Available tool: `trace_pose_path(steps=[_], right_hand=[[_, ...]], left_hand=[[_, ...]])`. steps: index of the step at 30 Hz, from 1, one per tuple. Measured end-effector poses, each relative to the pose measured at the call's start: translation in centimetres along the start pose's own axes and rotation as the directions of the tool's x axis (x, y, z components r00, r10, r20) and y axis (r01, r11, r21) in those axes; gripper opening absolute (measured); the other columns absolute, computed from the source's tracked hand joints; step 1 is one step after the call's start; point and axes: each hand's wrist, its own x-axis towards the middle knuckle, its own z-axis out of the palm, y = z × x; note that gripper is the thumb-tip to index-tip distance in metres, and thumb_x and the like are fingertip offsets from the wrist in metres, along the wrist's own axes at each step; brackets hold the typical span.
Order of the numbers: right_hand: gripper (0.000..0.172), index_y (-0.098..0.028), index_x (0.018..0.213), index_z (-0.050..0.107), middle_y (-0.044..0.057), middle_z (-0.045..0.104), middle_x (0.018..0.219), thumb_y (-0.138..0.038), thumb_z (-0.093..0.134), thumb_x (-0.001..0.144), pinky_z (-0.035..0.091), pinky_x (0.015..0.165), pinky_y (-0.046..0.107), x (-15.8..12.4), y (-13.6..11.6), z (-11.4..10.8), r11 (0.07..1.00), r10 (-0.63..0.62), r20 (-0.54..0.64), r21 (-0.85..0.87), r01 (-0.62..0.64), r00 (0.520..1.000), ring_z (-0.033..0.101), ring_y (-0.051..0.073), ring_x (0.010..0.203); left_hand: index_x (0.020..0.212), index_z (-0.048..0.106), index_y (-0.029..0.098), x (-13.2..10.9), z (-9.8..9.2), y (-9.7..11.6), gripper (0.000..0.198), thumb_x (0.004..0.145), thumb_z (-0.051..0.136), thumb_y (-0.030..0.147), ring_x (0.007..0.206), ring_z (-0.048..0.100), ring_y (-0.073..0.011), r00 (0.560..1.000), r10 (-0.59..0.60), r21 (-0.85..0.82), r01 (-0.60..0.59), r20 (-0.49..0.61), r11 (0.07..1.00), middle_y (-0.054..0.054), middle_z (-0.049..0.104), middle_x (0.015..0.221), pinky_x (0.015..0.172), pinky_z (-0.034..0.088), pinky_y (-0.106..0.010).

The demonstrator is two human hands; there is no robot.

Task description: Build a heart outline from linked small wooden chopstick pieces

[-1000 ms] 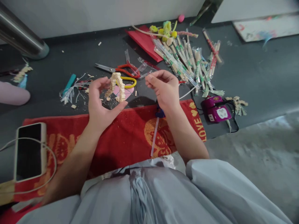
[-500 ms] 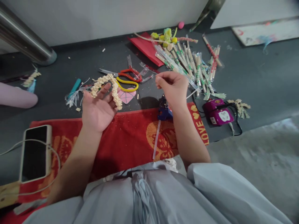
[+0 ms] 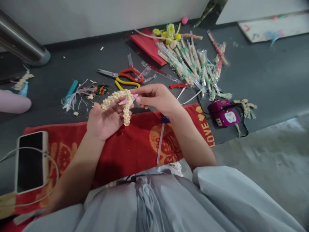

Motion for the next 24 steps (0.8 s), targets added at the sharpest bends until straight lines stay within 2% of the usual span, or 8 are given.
trace_pose_path(steps=[7, 11, 14, 17, 19, 21, 22, 24], right_hand=[[0.016, -0.016, 0.079, 0.073, -0.003, 0.068, 0.067, -0.030, 0.080, 0.075, 0.049, 0.053, 0.019, 0.0, 0.1, 0.1, 1.000, 0.022, -0.019, -0.018, -0.023, 1.000, 0.057, 0.007, 0.059], [0.020, -0.021, 0.084, 0.070, -0.002, 0.067, 0.073, -0.041, 0.075, 0.084, 0.054, 0.064, 0.024, 0.2, 0.7, -2.1, 0.996, -0.074, -0.289, -0.069, 0.056, 0.955, 0.061, 0.009, 0.066], [0.034, -0.027, 0.095, 0.066, 0.001, 0.068, 0.085, -0.061, 0.066, 0.090, 0.056, 0.075, 0.030, 0.4, 1.9, -5.9, 0.976, -0.198, -0.530, -0.188, 0.113, 0.825, 0.065, 0.014, 0.083], [0.039, -0.030, 0.088, 0.061, 0.005, 0.069, 0.092, -0.069, 0.062, 0.087, 0.056, 0.085, 0.035, 0.2, 2.7, -9.6, 0.963, -0.261, -0.724, -0.241, 0.120, 0.639, 0.065, 0.020, 0.095], [0.040, -0.033, 0.093, 0.062, 0.007, 0.070, 0.106, -0.072, 0.055, 0.089, 0.053, 0.092, 0.036, -0.3, 2.6, -11.0, 0.956, -0.279, -0.787, -0.279, 0.086, 0.550, 0.061, 0.022, 0.111], [0.045, -0.033, 0.102, 0.061, 0.007, 0.070, 0.112, -0.074, 0.057, 0.087, 0.051, 0.098, 0.039, -0.7, 2.0, -11.2, 0.955, -0.296, -0.851, -0.255, 0.151, 0.433, 0.057, 0.024, 0.119], [0.046, -0.033, 0.100, 0.061, 0.007, 0.070, 0.109, -0.076, 0.059, 0.084, 0.051, 0.097, 0.039, -0.8, 1.6, -10.8, 0.957, -0.287, -0.852, -0.236, 0.167, 0.439, 0.056, 0.024, 0.118], [0.044, -0.033, 0.086, 0.060, 0.006, 0.068, 0.093, -0.074, 0.072, 0.076, 0.052, 0.091, 0.038, -0.9, 0.8, -9.3, 0.971, -0.234, -0.782, -0.162, 0.174, 0.577, 0.057, 0.022, 0.104]], left_hand=[[0.115, 0.073, 0.018, -0.1, -0.1, -0.4, 0.061, 0.081, 0.072, 0.069, 0.122, 0.066, -0.0355, 0.999, -0.031, -0.039, 0.030, -0.042, 0.999, -0.012, 0.075, 0.108, 0.099, 0.059, -0.047], [0.114, 0.073, 0.020, -0.1, -0.3, -0.4, 0.066, 0.075, 0.075, 0.074, 0.117, 0.068, -0.0347, 0.999, -0.021, 0.005, 0.021, -0.029, 1.000, -0.011, 0.076, 0.108, 0.095, 0.061, -0.045], [0.112, 0.075, 0.022, 0.0, -0.3, -0.4, 0.073, 0.067, 0.079, 0.078, 0.113, 0.069, -0.0352, 0.999, 0.012, 0.049, -0.010, -0.038, 0.999, -0.011, 0.076, 0.109, 0.090, 0.062, -0.044], [0.112, 0.075, 0.022, 0.1, -0.3, -0.5, 0.072, 0.071, 0.074, 0.080, 0.117, 0.068, -0.0363, 0.998, 0.021, 0.048, -0.018, -0.054, 0.999, -0.012, 0.075, 0.111, 0.092, 0.061, -0.045], [0.115, 0.074, 0.022, 0.2, -0.3, -0.5, 0.070, 0.076, 0.069, 0.080, 0.120, 0.067, -0.0368, 0.998, 0.008, 0.037, -0.006, -0.063, 0.999, -0.013, 0.075, 0.112, 0.094, 0.060, -0.048], [0.116, 0.073, 0.021, 0.2, -0.3, -0.5, 0.071, 0.078, 0.067, 0.080, 0.121, 0.066, -0.0373, 0.998, -0.014, 0.028, 0.016, -0.065, 0.999, -0.014, 0.074, 0.112, 0.095, 0.060, -0.050], [0.117, 0.072, 0.021, 0.2, -0.3, -0.5, 0.072, 0.078, 0.066, 0.080, 0.121, 0.066, -0.0375, 0.998, -0.023, 0.026, 0.024, -0.063, 0.999, -0.014, 0.074, 0.112, 0.095, 0.060, -0.050], [0.118, 0.072, 0.020, 0.2, -0.3, -0.5, 0.072, 0.079, 0.066, 0.080, 0.120, 0.066, -0.0377, 0.998, -0.031, 0.026, 0.033, -0.061, 0.999, -0.014, 0.074, 0.113, 0.095, 0.060, -0.050]])
